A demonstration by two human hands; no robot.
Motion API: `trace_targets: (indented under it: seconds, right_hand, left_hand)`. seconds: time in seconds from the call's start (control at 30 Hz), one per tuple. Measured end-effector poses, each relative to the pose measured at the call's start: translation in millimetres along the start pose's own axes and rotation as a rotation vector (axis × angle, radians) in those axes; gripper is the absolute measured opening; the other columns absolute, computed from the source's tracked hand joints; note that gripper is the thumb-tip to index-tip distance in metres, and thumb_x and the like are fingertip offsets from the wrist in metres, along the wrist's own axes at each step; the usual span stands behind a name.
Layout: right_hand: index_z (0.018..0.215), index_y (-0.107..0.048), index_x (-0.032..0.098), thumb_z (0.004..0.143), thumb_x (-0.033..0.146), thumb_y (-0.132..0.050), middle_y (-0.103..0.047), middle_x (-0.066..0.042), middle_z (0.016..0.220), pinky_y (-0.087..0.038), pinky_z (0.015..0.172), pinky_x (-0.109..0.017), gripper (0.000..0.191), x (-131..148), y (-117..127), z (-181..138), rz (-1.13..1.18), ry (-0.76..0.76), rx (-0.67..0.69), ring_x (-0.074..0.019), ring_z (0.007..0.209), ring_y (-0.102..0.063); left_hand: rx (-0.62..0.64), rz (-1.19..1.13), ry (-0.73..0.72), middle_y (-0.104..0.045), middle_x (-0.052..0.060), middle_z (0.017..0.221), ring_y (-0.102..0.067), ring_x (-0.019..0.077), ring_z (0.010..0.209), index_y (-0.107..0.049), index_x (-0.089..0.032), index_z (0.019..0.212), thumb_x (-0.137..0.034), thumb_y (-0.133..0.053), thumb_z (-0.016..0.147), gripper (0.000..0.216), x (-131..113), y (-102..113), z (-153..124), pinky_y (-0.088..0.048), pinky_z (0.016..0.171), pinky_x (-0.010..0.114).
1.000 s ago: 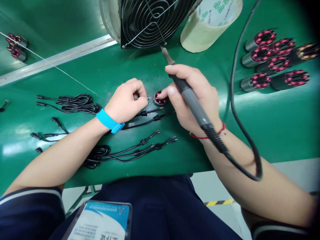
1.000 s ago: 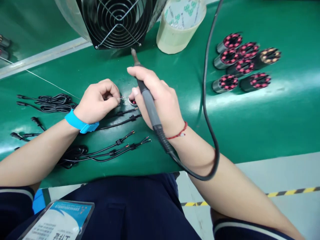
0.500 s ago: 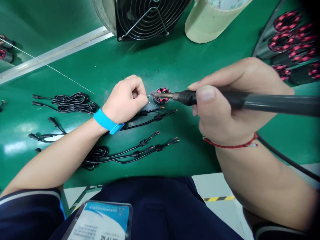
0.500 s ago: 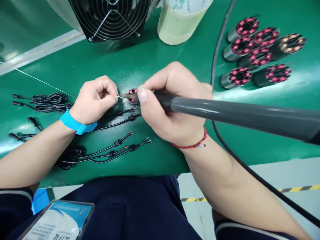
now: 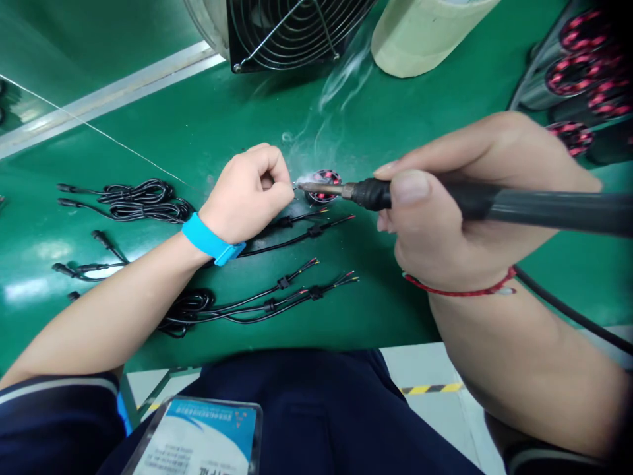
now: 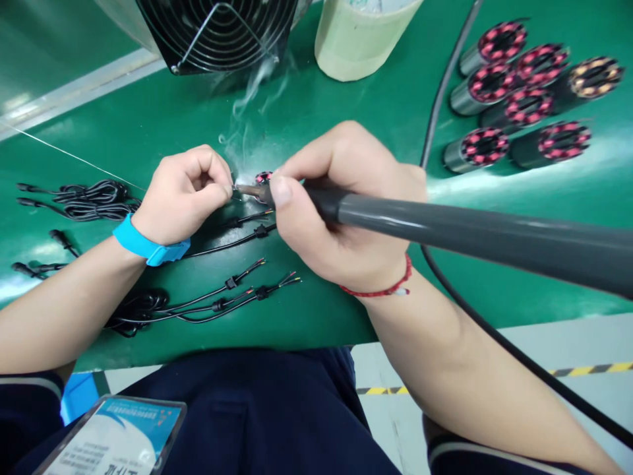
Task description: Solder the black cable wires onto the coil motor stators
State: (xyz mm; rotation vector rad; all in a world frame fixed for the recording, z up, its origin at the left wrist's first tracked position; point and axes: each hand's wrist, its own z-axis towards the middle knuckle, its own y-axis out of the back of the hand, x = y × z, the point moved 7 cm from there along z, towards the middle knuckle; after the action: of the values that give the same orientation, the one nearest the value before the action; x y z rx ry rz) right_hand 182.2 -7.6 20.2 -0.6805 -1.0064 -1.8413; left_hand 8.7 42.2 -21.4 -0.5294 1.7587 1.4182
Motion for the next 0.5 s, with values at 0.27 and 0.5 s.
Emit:
trace_targets:
  seconds: [0.27,0.5]
  right_hand:
    - [0.076,-0.07,0.025,0.089,0.039,-0.057,-0.066,0.003,0.07,-0.043,0.051,-0.029,0.023,-2.3,1.5,0.6,-0.014,0.003,-0.022,-0.0101,0.056,-0.058]
    - [0.075,-0.07,0.025,0.088,0.037,-0.058,-0.065,0.003,0.069,-0.041,0.05,-0.029,0.021,-0.2,1.6,0.3,-0.002,-0.001,-0.026,-0.0093,0.055,-0.057]
  left_hand:
    - [-0.004,-0.011,0.01,-0.053,0.0,0.07,-0.051,0.0122,0.067,-0.046,-0.018,0.06,-0.004,-0.052,0.068,0.018,0.0,-0.3,0.6,-0.044,0.064,0.031]
    - [-0.001,-0.021,-0.008,-0.052,0.001,0.069,-0.048,0.0119,0.065,-0.045,-0.019,0.06,-0.006,-0.051,0.068,0.016,0.0,-0.4,0.2,-0.041,0.061,0.03]
